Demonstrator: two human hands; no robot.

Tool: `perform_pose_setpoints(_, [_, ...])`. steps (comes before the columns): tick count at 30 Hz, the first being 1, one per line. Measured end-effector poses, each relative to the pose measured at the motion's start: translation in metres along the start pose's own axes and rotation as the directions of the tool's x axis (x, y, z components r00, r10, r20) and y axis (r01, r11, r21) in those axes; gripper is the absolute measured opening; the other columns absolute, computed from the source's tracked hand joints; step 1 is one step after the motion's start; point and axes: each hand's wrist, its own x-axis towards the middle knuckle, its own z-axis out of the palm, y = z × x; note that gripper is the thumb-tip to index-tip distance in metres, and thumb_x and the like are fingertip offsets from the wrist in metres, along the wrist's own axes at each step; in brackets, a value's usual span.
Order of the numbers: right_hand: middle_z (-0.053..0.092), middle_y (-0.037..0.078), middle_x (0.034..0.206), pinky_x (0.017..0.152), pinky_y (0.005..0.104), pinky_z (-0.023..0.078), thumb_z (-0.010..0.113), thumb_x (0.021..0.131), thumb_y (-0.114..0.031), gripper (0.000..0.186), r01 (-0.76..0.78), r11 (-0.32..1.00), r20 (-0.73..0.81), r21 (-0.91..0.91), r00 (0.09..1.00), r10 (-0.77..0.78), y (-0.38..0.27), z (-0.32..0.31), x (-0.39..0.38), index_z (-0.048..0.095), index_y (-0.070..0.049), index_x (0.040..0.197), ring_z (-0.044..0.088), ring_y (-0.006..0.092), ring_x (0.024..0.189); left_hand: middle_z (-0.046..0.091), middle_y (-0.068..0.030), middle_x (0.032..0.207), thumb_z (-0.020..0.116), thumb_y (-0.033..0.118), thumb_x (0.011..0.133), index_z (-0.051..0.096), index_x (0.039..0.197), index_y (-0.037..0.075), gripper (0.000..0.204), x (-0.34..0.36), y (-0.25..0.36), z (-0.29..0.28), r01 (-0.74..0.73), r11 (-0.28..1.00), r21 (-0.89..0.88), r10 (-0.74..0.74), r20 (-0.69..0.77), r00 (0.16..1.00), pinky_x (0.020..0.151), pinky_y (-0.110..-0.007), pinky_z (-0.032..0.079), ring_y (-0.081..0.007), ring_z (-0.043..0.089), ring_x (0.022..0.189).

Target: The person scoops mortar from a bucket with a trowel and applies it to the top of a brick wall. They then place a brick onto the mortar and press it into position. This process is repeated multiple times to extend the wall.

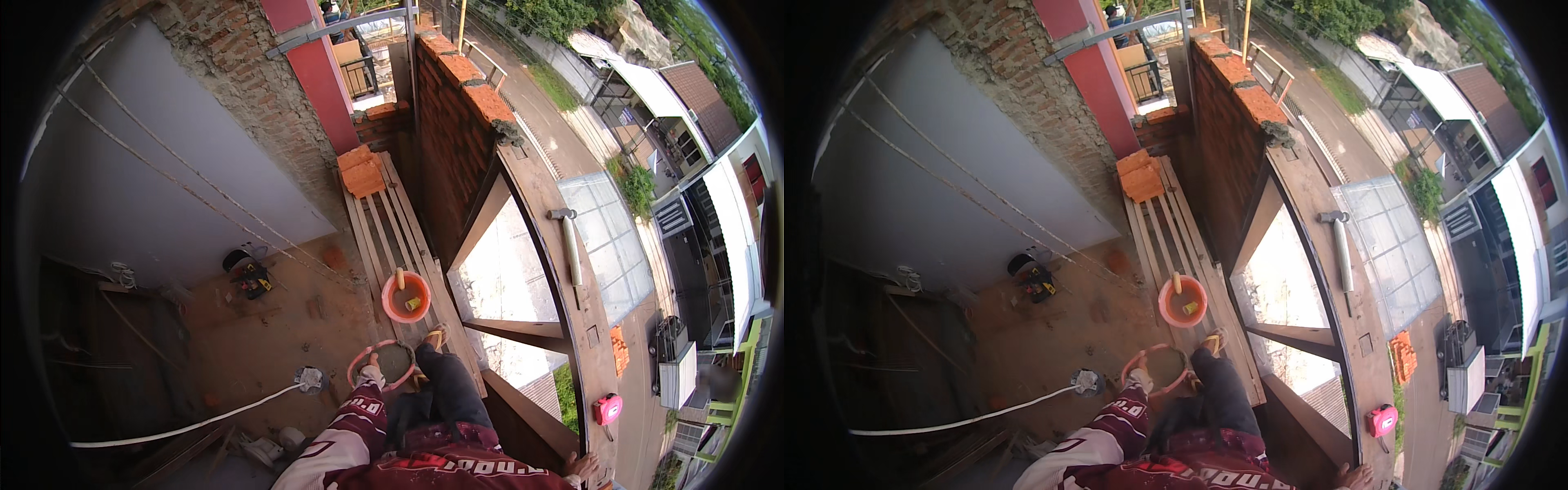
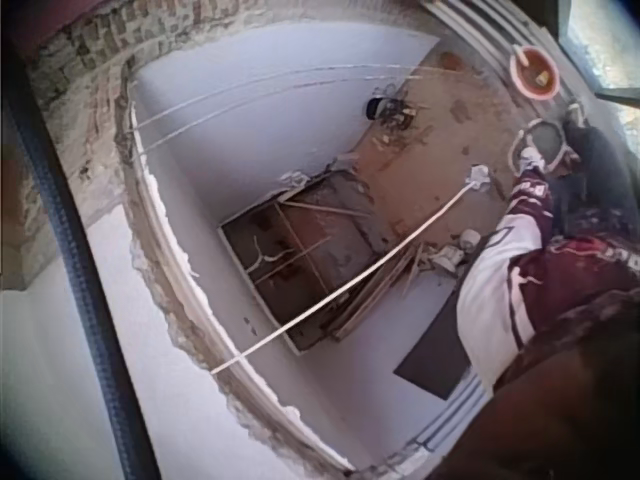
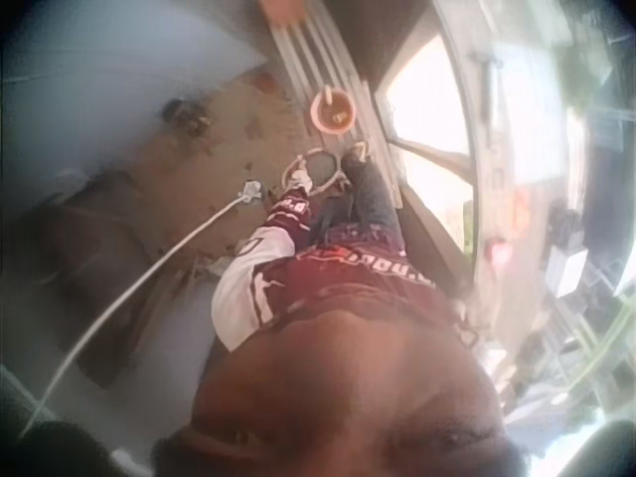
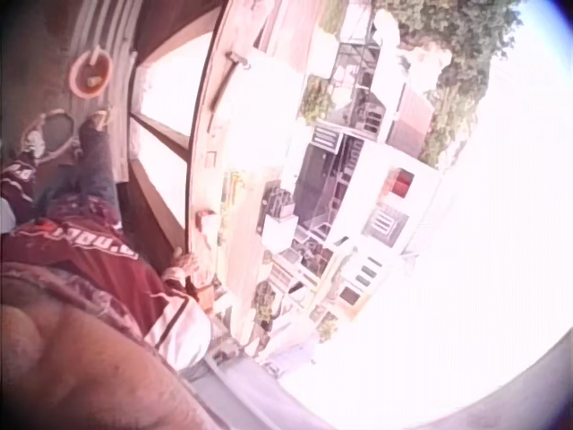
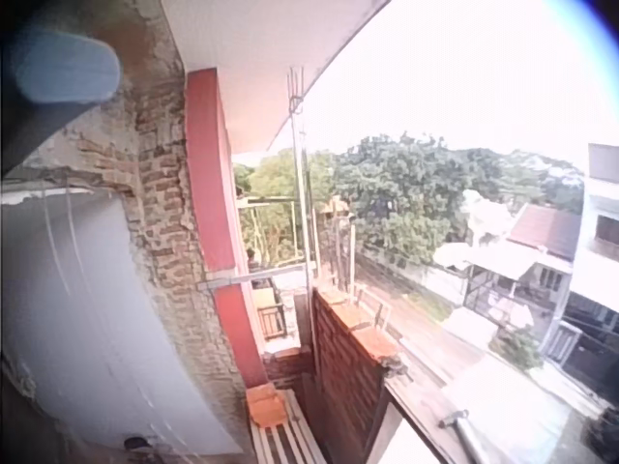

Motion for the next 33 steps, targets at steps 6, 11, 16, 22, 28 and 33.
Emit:
perform_pose_setpoints(6, [0.046, 0.025, 0.146, 0.116, 0.0511, 0.024, 0.057, 0.085, -0.052, 0.081, -0.092, 0.995, 0.057, 0.023, 0.994, 0.091, 0.01, 0.003, -0.01, 0.044, 0.003, 0.143, 0.038, 0.0346, 0.14, 0.063, -0.0127, 0.13, 0.051, 0.064, 0.09, 0.063, 0.128, 0.006, 0.07, 0.042, 0.026, -0.018, -0.142, 0.926, -0.35, 0.145, -0.019, 0.989, 0.102, -0.041, 0.042, -0.029, 0.058, 0.12])
perform_pose_setpoints(11, [0.048, 0.023, 0.144, 0.113, 0.0511, 0.031, 0.06, 0.087, -0.052, 0.077, -0.142, 0.989, 0.062, -0.029, 0.988, 0.144, 0.008, -0.006, -0.021, 0.048, 0.002, 0.14, 0.041, 0.0336, 0.138, 0.072, 0.006, 0.108, 0.061, 0.027, 0.092, 0.074, 0.114, 0.018, 0.027, -0.011, 0.113, -0.04, -0.046, 0.852, -0.521, 0.023, -0.051, 0.998, 0.066, -0.029, 0.049, -0.0119, 0.063, 0.083])
perform_pose_setpoints(16, [0.042, 0.022, 0.151, 0.117, 0.052, 0.023, 0.059, 0.082, -0.06, 0.088, -0.175, 0.982, 0.187, -0.073, 0.965, 0.186, -0.004, -0.027, -0.011, 0.044, 0.001, 0.144, 0.035, 0.0309, 0.144, 0.07, 0.0037, 0.11, 0.062, 0.035, 0.09, 0.072, 0.113, 0.018, 0.03, -0.016, 0.172, -0.07, -0.272, 0.806, -0.525, 0.263, -0.093, 0.96, 0.065, -0.033, 0.045, -0.015, 0.059, 0.086])
perform_pose_setpoints(22, [0.037, 0.019, 0.155, 0.117, 0.0523, 0.022, 0.059, 0.082, -0.06, 0.091, -0.23, 0.969, 0.265, -0.094, 0.932, 0.247, -0.026, -0.057, -0.012, 0.039, -0.001, 0.148, 0.032, 0.0297, 0.146, 0.059, -0.0074, 0.13, 0.046, 0.039, 0.099, 0.058, 0.128, 0.014, 0.041, 0.08, 0.225, -0.111, -0.157, 0.968, 0.197, 0.158, 0.012, 0.987, 0.111, -0.04, 0.035, -0.0275, 0.049, 0.124])
perform_pose_setpoints(28, [0.032, 0.016, 0.159, 0.115, 0.0596, 0.022, 0.058, 0.084, -0.058, 0.089, -0.382, 0.919, 0.261, -0.096, 0.882, 0.393, -0.039, -0.051, -0.024, 0.034, -0.007, 0.152, 0.028, 0.0298, 0.147, 0.061, -0.0122, 0.079, 0.064, 0.078, 0.066, 0.064, 0.097, 0.008, 0.076, 0.043, 0.389, -0.092, 0.004, 0.977, -0.214, -0.032, -0.127, 0.991, 0.054, -0.037, 0.046, -0.0233, 0.059, 0.064])
perform_pose_setpoints(33, [0.029, 0.013, 0.16, 0.11, 0.0683, 0.022, 0.059, 0.086, -0.061, 0.096, -0.624, 0.773, 0.207, -0.115, 0.746, 0.633, -0.087, -0.044, -0.022, 0.017, -0.013, 0.157, 0.028, 0.0337, 0.147, 0.061, -0.0128, 0.108, 0.05, 0.066, 0.083, 0.059, 0.122, 0.013, 0.066, 0.127, 0.425, -0.112, -0.417, 0.906, 0.069, 0.418, 0.003, 0.909, 0.08, -0.04, 0.048, -0.0261, 0.059, 0.094])
